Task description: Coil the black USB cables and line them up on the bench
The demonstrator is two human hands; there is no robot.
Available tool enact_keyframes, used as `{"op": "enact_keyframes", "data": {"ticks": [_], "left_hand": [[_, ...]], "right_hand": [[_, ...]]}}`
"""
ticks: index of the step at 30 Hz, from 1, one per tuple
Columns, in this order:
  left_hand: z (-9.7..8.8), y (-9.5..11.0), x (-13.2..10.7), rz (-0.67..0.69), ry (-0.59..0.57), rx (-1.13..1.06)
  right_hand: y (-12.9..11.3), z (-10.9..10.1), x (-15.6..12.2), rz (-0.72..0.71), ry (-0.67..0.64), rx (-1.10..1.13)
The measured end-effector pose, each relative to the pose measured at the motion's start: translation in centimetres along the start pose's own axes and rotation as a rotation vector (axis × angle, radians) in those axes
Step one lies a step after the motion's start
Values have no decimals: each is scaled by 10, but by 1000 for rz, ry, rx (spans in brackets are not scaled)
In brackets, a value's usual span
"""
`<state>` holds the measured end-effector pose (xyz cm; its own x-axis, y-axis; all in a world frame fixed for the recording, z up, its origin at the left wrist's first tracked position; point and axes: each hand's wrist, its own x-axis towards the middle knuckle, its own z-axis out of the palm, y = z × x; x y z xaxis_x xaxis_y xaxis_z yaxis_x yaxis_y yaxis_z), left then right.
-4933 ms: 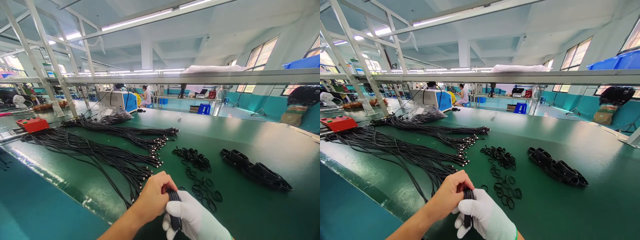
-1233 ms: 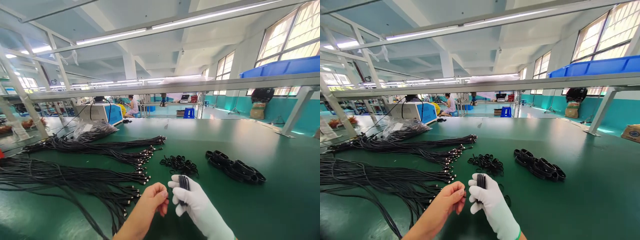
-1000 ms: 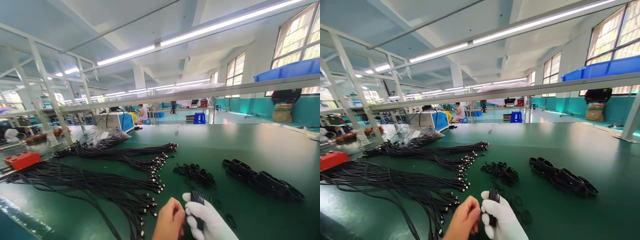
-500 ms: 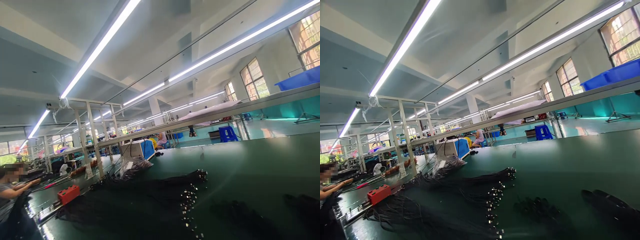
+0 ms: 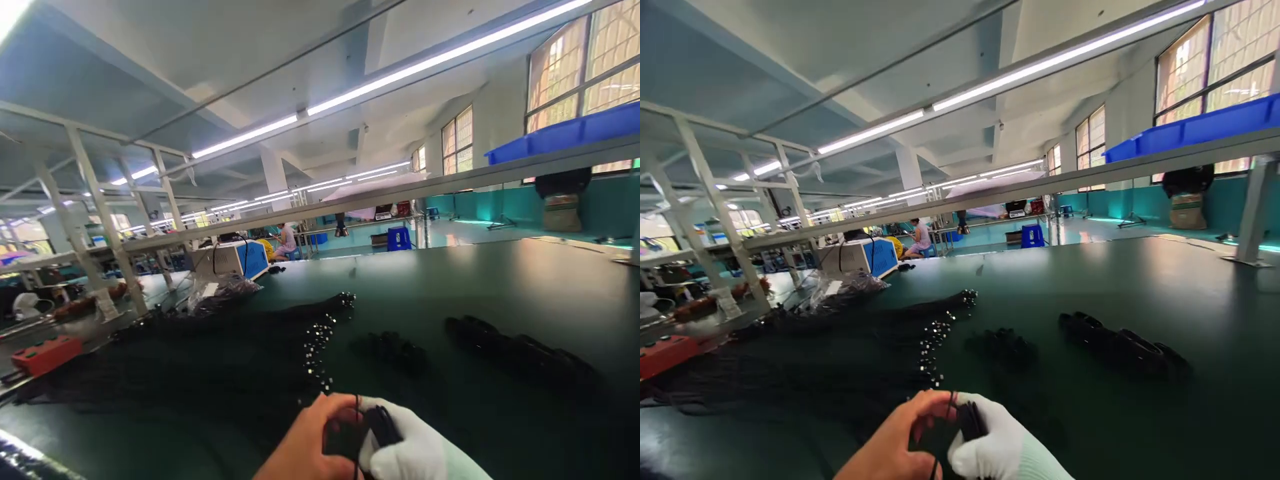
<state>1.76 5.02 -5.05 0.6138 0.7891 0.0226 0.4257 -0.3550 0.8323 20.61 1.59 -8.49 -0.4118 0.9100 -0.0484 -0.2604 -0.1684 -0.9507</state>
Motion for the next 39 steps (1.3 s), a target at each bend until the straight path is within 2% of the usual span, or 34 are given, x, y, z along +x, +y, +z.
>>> {"op": "enact_keyframes", "data": {"ticks": [2,5,7,11,12,14,16,17,19,21,24,26,29,31,32,34,36,39], "left_hand": [[5,1,2,-53,-27,-57],[13,10,-1,-51,-57,-8],[18,21,-3,-59,-51,116],[22,36,2,-178,-62,396],[19,36,6,-187,-97,433],[10,31,13,-164,-245,408],[0,22,19,-149,-402,264],[-3,17,20,-155,-420,191],[0,9,20,-183,-339,110],[10,3,18,-202,-245,111],[25,5,15,-293,-310,29],[27,11,15,-355,-308,-200],[20,23,14,-331,-127,-678],[16,29,11,-264,23,-890],[15,31,10,-230,85,-924],[16,34,7,-168,204,-833],[20,34,4,-73,270,-558],[29,33,2,116,281,-84]], "right_hand": [[-5,7,-2,102,-39,-35],[5,6,3,199,22,-139],[17,2,8,166,91,-230],[34,3,11,37,232,-328],[34,4,10,4,247,-345],[30,8,7,-31,251,-411],[20,10,5,-10,241,-472],[13,11,3,30,243,-489],[-1,10,-1,83,237,-454],[-13,9,-7,54,152,-292],[-18,6,-16,-88,-58,90],[-13,4,-17,-137,-156,277],[-2,0,-13,-153,-300,372],[2,-1,-9,-161,-294,355],[2,0,-9,-158,-256,337],[0,1,-8,-127,-164,291],[-3,3,-9,-53,-108,216],[-3,5,-9,107,-47,94]]}}
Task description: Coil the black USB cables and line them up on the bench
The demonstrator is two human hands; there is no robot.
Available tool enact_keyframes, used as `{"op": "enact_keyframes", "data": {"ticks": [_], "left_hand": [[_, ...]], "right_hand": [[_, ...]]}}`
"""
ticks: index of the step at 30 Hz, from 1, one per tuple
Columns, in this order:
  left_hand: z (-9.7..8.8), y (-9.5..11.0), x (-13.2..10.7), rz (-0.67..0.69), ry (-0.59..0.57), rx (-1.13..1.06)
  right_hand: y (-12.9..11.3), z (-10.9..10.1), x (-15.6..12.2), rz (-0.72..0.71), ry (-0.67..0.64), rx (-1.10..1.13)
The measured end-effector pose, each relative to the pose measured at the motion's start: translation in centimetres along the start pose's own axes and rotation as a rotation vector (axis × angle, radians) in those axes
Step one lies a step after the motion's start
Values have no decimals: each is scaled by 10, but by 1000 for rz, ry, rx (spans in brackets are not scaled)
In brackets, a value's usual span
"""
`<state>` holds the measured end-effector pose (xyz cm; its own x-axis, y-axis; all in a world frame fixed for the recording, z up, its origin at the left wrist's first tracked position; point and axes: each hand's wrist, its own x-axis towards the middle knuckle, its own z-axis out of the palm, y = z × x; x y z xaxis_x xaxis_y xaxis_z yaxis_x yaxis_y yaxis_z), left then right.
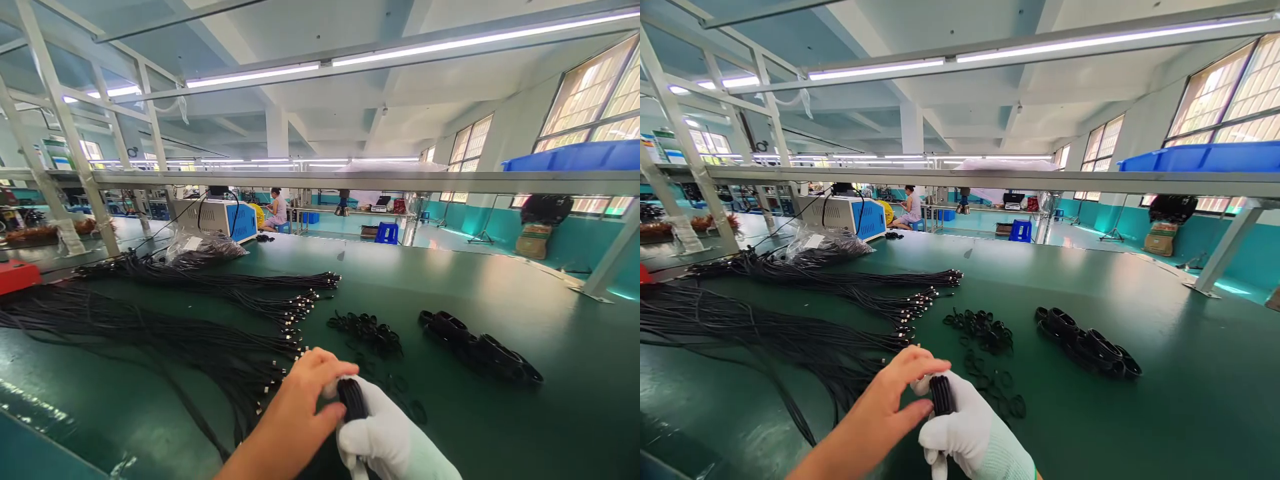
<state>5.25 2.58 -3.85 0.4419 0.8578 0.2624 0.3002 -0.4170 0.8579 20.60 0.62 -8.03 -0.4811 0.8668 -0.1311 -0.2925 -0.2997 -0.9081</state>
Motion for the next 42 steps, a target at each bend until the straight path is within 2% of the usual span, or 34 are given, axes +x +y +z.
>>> {"op": "enact_keyframes", "data": {"ticks": [3,6,9,13,16,18,20,22,23,27,29,31,34,36,38,42], "left_hand": [[12,-7,-2,142,62,237],[20,-16,-2,180,161,299],[22,-21,-2,154,193,285],[19,-19,-2,78,209,201],[17,-15,-3,88,234,137],[15,-10,-3,119,228,155],[10,-3,-1,108,213,245],[1,1,4,37,170,321],[-5,1,7,2,113,303],[-27,-12,19,-19,-248,-144],[-30,-21,22,-53,-316,-297],[-28,-26,24,-127,-288,-257],[-20,-24,23,-182,-168,-12],[-14,-21,19,-156,-57,86],[-10,-19,12,-109,20,122],[-1,-25,1,26,31,199]], "right_hand": [[10,-2,2,26,-21,30],[22,-6,5,1,-69,209],[26,-8,6,19,-123,331],[25,-7,6,-9,-176,367],[30,-7,8,-58,-236,390],[35,-8,10,-96,-267,386],[36,-8,12,-125,-227,389],[32,-6,13,-137,-164,410],[29,-5,13,-124,-157,436],[17,0,11,61,-224,576],[14,2,11,114,-212,567],[13,1,12,62,-132,446],[11,-2,11,-56,35,147],[8,-2,9,-48,88,45],[6,-2,7,-45,106,42],[5,0,6,-61,74,10]]}}
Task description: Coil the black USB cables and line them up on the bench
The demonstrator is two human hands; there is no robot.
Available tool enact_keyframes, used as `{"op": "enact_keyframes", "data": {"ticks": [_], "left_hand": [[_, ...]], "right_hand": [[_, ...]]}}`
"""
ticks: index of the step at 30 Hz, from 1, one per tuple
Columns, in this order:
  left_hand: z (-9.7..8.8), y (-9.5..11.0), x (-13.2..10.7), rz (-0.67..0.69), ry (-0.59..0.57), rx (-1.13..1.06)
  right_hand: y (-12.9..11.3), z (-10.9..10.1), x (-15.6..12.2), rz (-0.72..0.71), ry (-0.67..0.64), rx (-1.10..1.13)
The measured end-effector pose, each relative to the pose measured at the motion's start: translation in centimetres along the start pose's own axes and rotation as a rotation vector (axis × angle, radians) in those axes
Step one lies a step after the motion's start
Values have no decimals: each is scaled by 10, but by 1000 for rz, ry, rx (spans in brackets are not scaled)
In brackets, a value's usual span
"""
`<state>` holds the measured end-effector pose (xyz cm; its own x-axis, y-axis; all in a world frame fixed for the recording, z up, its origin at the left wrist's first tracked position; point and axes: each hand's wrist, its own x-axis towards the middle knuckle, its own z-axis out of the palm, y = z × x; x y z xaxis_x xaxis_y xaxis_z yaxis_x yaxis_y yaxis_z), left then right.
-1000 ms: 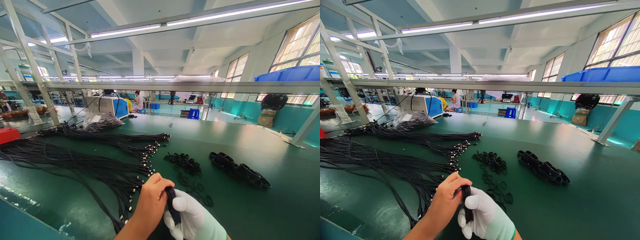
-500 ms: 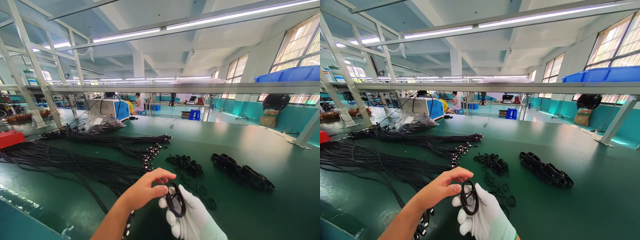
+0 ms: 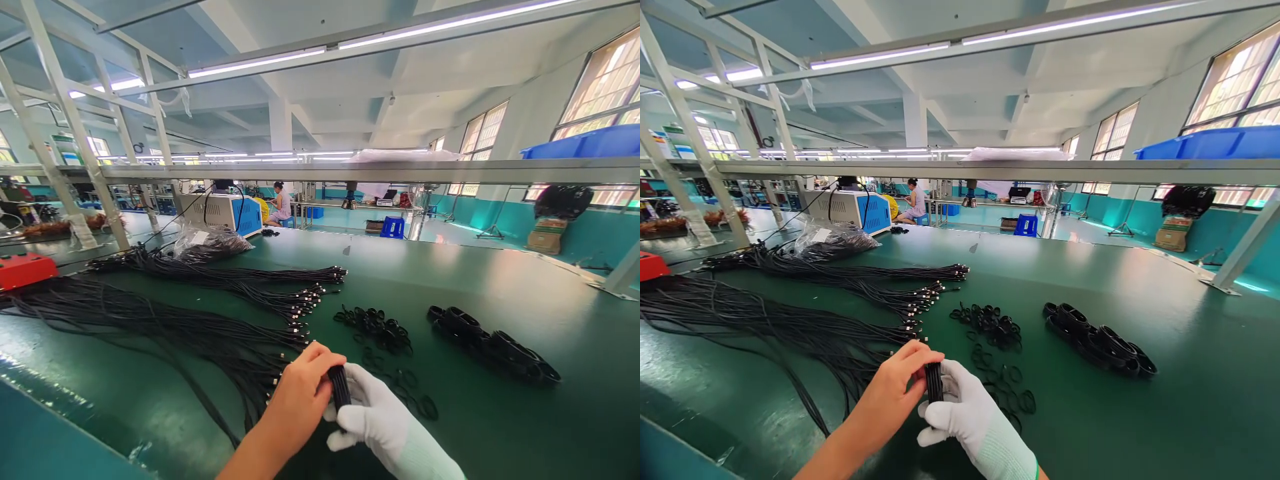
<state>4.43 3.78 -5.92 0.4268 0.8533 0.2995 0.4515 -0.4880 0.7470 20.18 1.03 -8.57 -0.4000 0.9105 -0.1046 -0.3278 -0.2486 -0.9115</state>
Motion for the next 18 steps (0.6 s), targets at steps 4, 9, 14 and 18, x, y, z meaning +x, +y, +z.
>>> {"op": "enact_keyframes", "data": {"ticks": [4,9,14,18], "left_hand": [[10,-10,-3,109,75,93],[16,-13,0,63,125,72],[4,0,8,-31,73,29],[-11,0,11,-91,176,-82]], "right_hand": [[5,0,1,-1,-14,-5],[10,3,-2,-22,-53,80],[11,-2,-1,10,-148,305],[8,-5,-1,43,-268,506]]}}
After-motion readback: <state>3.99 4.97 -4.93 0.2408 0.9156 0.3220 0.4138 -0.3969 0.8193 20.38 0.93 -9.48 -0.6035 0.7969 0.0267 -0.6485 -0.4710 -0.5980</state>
